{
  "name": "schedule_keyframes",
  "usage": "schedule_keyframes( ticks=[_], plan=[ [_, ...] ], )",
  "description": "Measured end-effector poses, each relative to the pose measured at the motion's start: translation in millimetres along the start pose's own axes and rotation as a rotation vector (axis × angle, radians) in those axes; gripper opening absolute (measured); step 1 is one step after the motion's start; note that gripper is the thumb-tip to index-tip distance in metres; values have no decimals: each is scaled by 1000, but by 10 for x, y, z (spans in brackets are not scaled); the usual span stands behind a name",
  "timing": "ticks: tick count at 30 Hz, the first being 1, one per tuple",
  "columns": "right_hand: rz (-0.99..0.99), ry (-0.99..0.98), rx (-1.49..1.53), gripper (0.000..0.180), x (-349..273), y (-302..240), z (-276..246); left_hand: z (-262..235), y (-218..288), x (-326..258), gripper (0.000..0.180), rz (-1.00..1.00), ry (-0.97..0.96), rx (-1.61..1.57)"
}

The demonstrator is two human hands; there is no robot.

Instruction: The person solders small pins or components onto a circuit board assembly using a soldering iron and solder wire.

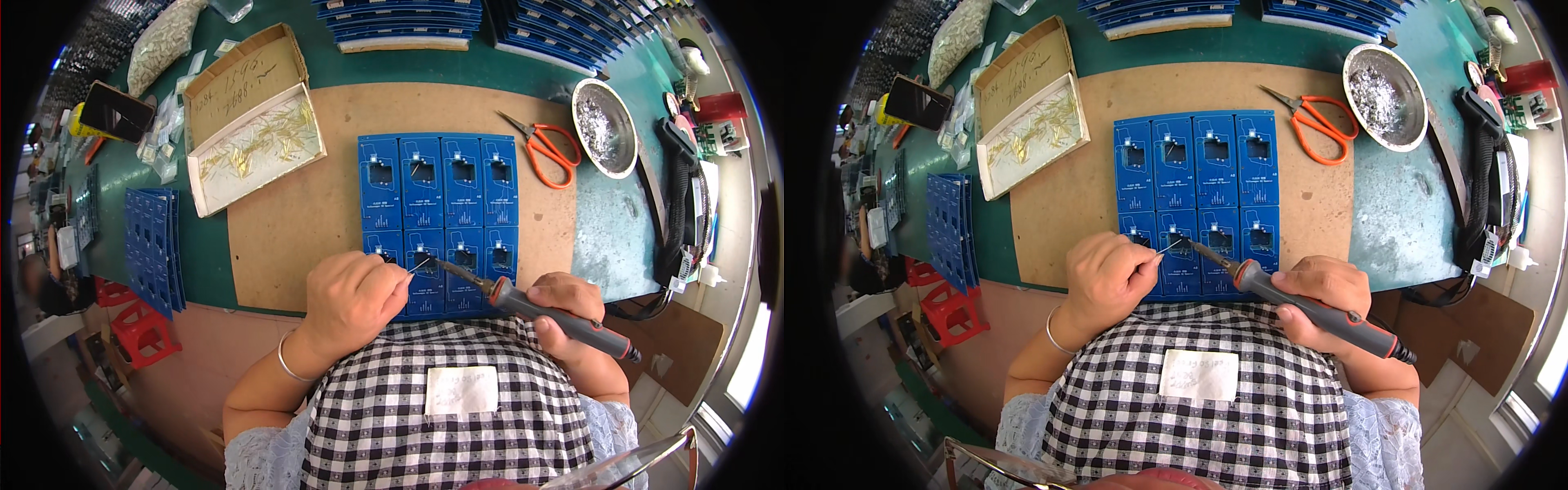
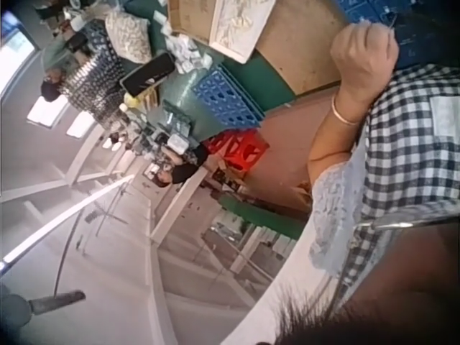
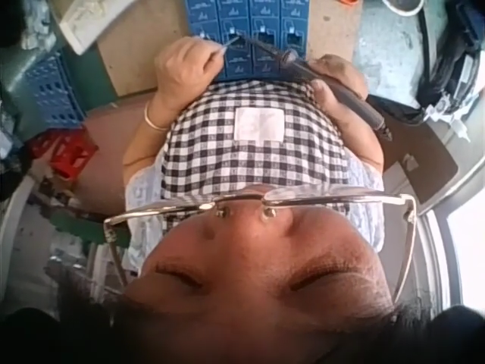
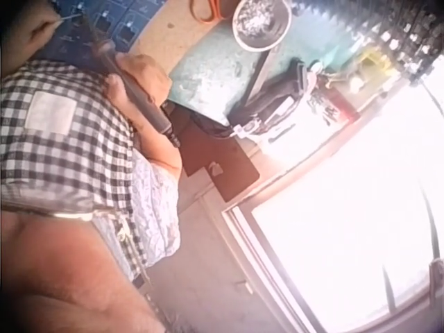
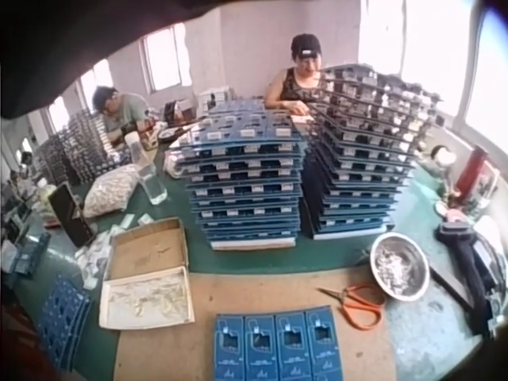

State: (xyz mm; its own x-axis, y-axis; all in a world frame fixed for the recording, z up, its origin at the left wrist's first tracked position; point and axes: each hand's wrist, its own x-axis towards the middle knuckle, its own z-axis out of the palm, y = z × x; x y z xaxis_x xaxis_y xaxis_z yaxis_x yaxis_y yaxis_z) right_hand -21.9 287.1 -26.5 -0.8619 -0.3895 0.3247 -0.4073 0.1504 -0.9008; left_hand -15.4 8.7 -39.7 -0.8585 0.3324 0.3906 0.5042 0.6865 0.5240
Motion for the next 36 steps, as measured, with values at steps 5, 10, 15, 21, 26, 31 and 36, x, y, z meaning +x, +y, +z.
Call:
schedule_keyframes(
  ticks=[5, 10, 15, 21, 26, 31, 36],
  plan=[
    [42, 89, 8, 22, -77, -26, -156, 46, 27, 92, 22, 27, 1, -71],
    [66, 103, -23, 22, -142, 3, -225, 127, 78, 216, 21, 82, -71, -69],
    [50, 82, -4, 22, -133, 36, -209, 175, 80, 263, 19, 109, -70, -66],
    [52, 79, -15, 21, -114, 42, -205, 195, 85, 279, 17, 110, -94, -38],
    [67, 80, -26, 21, -102, 43, -195, 214, 83, 317, 20, 107, -77, -60],
    [41, 98, -21, 22, -93, 37, -207, 211, 102, 313, 19, 120, -147, -46],
    [50, 71, 9, 22, -146, -3, -343, 198, 128, 339, 19, 137, -148, -58]
  ],
)
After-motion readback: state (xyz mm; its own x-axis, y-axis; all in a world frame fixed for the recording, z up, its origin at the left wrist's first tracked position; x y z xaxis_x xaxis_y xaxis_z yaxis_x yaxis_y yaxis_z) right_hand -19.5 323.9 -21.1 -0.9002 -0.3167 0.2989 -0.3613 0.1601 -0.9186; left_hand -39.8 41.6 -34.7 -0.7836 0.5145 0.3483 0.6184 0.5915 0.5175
